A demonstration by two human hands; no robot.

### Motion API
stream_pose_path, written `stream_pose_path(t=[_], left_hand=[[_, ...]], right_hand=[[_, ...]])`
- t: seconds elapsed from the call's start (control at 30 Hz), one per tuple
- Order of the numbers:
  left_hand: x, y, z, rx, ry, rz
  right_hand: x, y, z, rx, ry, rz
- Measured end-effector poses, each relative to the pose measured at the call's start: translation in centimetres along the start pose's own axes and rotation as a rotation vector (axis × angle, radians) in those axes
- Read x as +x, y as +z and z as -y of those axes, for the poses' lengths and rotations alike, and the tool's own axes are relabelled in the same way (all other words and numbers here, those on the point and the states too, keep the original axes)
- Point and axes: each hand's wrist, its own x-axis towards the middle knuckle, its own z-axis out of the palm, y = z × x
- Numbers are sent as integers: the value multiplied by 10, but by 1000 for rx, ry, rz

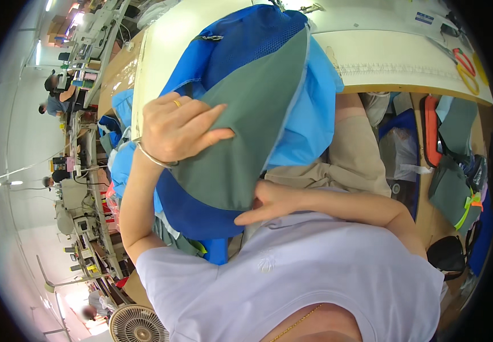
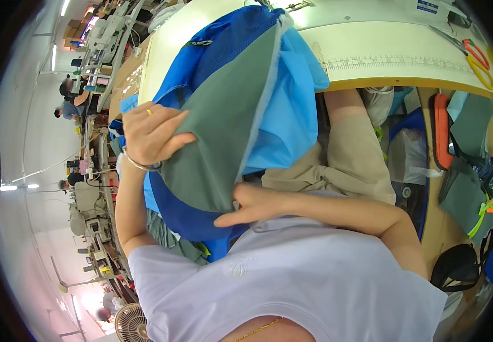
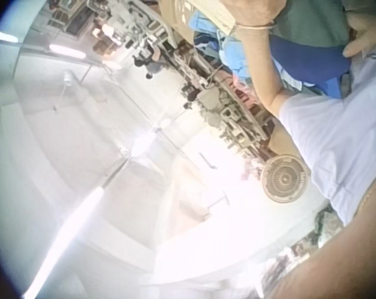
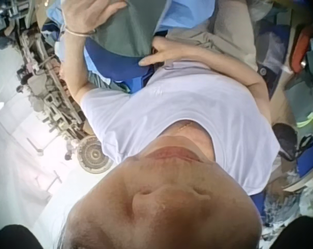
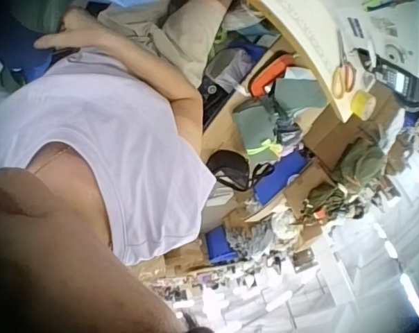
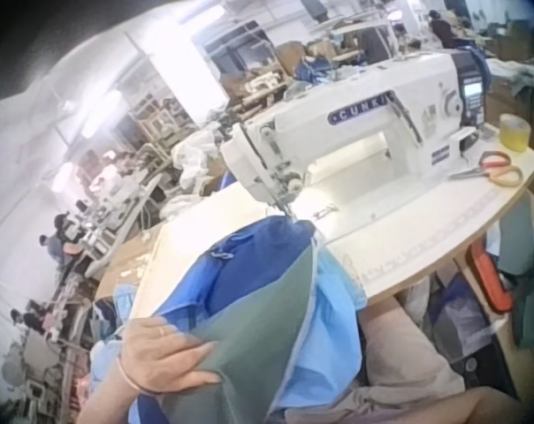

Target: The person aligns a blue and green fabric bag under the presser foot of an industrial sewing machine and sews along the edge. They repeatedly adjust the fabric, rotate the bag, and guide it through the machine to stitch different sections of the seam.

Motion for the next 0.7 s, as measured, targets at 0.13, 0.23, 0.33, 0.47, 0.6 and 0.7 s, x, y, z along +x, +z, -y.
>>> stream_pose_path(t=[0.13,0.23,0.33,0.47,0.6,0.7], left_hand=[[-13,17,-5,-332,-207,21],[-21,37,-13,-491,-733,12],[-34,66,4,-313,-1038,97],[-51,87,29,-159,-1137,137],[-68,115,99,-391,-1304,43],[-75,145,147,-199,-1244,-62]], right_hand=[[-18,-15,-21,-63,158,-12],[-32,-30,-15,48,391,-174],[-43,-48,-26,165,353,-339],[-44,-55,-10,47,168,-249],[-52,-44,-4,-164,-39,3],[-58,-57,3,-368,359,98]])
